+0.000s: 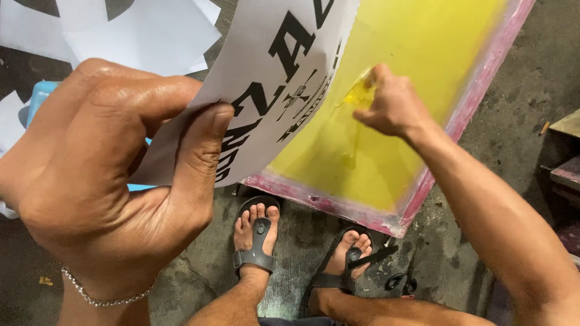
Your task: Cutting a printed design from paper and mounting it onto a screen printing frame using oil and a squeegee.
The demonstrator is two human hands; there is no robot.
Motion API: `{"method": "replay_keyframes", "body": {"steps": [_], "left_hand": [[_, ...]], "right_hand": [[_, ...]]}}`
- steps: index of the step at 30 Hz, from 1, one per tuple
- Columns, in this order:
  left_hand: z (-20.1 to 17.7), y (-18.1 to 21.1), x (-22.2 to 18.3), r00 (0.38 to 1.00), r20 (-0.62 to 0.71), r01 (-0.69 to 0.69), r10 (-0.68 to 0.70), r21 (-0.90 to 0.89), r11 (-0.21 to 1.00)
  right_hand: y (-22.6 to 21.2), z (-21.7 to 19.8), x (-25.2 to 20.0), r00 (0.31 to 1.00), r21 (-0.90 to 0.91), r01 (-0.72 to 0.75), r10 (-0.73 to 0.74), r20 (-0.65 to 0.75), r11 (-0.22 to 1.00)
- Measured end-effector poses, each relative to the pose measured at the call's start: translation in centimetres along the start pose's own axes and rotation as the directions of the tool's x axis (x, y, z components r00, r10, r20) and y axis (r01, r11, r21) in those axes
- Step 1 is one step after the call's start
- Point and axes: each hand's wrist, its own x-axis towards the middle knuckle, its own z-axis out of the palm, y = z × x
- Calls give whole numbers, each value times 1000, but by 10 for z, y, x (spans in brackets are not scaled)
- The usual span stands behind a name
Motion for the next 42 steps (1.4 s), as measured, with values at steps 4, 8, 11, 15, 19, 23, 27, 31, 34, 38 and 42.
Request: {"method": "replay_keyframes", "body": {"steps": [4, 8, 11, 15, 19, 23, 27, 31, 34, 38, 42], "left_hand": [[0, 0, 0, 1000, 11, -13, 13, 5, 1000], [3, -1, 1, 1000, 17, -19, 18, 6, 1000], [5, -2, 3, 999, 23, -23, 23, 4, 1000], [13, 0, 11, 998, 36, -48, 48, -9, 999], [19, -1, 23, 994, 46, -96, 97, -28, 995], [22, 5, 33, 987, 46, -153, 155, -53, 987], [25, 9, 41, 980, 40, -193, 195, -58, 980], [26, 10, 40, 975, 29, -217, 220, -67, 974], [28, 12, 42, 972, 31, -229, 232, -61, 971], [36, 13, 43, 965, 36, -256, 260, -91, 962], [47, 22, 46, 969, 42, -237, 242, -102, 966]], "right_hand": [[-4, 36, -18, 982, -101, 186, -182, 49, 977], [19, 72, -42, 949, -188, 303, -279, 143, 934], [54, 88, -53, 944, -235, 324, -297, 144, 916], [75, 73, -60, 967, -195, 245, -224, 123, 950], [82, 45, -46, 998, -179, 41, -31, 56, 983], [83, 11, -15, 994, -121, -2, -12, -110, 993], [76, -13, 10, 971, -16, 28, -31, -236, 999], [48, -10, -14, 979, 34, -31, 37, -200, 999], [45, 15, -42, 999, 32, -23, 24, -39, 999], [54, 24, -61, 994, 112, -84, 76, 77, 990], [59, 25, -72, 997, 171, -81, 80, 12, 982]]}}
